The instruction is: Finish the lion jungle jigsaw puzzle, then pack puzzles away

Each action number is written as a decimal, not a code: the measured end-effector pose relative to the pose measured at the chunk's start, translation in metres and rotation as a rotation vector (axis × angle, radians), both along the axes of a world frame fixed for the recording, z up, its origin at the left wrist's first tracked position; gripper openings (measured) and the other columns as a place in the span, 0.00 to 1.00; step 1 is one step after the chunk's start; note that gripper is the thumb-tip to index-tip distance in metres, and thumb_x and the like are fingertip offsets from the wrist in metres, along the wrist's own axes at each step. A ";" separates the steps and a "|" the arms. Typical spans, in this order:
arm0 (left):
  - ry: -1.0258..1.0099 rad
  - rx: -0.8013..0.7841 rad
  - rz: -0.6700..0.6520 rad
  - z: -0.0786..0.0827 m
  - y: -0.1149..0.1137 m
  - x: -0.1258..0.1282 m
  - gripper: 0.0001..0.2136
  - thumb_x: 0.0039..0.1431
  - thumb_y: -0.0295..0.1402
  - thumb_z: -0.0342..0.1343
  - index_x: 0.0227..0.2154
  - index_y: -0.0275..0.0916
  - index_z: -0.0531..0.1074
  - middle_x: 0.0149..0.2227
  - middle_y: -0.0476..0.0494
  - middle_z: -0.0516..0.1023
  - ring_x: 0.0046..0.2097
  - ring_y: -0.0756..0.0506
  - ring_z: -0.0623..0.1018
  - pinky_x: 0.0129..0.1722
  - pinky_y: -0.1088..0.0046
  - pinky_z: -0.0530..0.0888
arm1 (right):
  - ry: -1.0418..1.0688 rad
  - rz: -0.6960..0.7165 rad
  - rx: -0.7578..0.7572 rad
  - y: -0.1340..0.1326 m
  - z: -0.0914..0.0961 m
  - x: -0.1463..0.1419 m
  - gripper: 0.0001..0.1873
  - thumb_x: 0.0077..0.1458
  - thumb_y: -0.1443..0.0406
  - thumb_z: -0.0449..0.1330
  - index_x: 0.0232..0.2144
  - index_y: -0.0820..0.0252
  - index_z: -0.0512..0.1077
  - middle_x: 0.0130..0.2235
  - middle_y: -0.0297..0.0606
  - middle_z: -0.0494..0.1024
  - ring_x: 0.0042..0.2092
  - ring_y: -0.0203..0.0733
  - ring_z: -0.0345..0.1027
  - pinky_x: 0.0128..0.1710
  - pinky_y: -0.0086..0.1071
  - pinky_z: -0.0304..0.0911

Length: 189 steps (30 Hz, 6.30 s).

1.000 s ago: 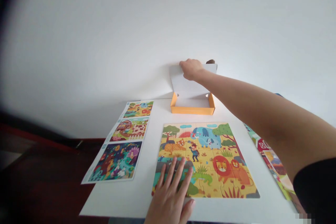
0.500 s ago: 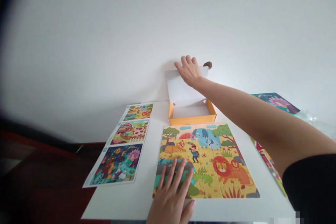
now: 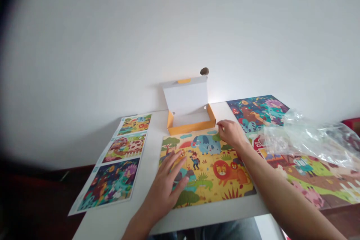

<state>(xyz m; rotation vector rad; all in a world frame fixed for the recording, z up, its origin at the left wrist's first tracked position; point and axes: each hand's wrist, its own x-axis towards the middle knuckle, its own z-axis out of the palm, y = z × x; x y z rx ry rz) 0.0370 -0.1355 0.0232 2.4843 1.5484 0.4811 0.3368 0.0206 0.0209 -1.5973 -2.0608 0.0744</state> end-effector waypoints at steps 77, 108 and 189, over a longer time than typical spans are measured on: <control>0.113 -0.136 -0.356 0.010 0.053 0.011 0.29 0.65 0.46 0.49 0.67 0.52 0.53 0.70 0.48 0.50 0.71 0.38 0.49 0.67 0.50 0.51 | -0.076 0.135 -0.296 -0.005 -0.008 -0.001 0.21 0.43 0.51 0.68 0.35 0.58 0.74 0.37 0.45 0.75 0.38 0.48 0.70 0.38 0.36 0.61; 0.023 -0.011 -0.526 0.009 0.055 0.089 0.24 0.67 0.41 0.45 0.64 0.43 0.59 0.67 0.45 0.60 0.68 0.41 0.56 0.66 0.54 0.54 | 0.382 0.249 -0.219 -0.009 0.006 -0.004 0.12 0.54 0.58 0.60 0.24 0.60 0.70 0.20 0.30 0.69 0.23 0.33 0.58 0.25 0.28 0.52; 0.214 -0.050 -0.021 0.001 -0.020 -0.034 0.33 0.65 0.51 0.46 0.69 0.53 0.41 0.71 0.46 0.44 0.70 0.33 0.49 0.64 0.44 0.52 | -0.162 0.275 -0.440 -0.128 0.035 -0.036 0.25 0.41 0.56 0.71 0.38 0.57 0.64 0.43 0.43 0.68 0.44 0.52 0.62 0.40 0.43 0.62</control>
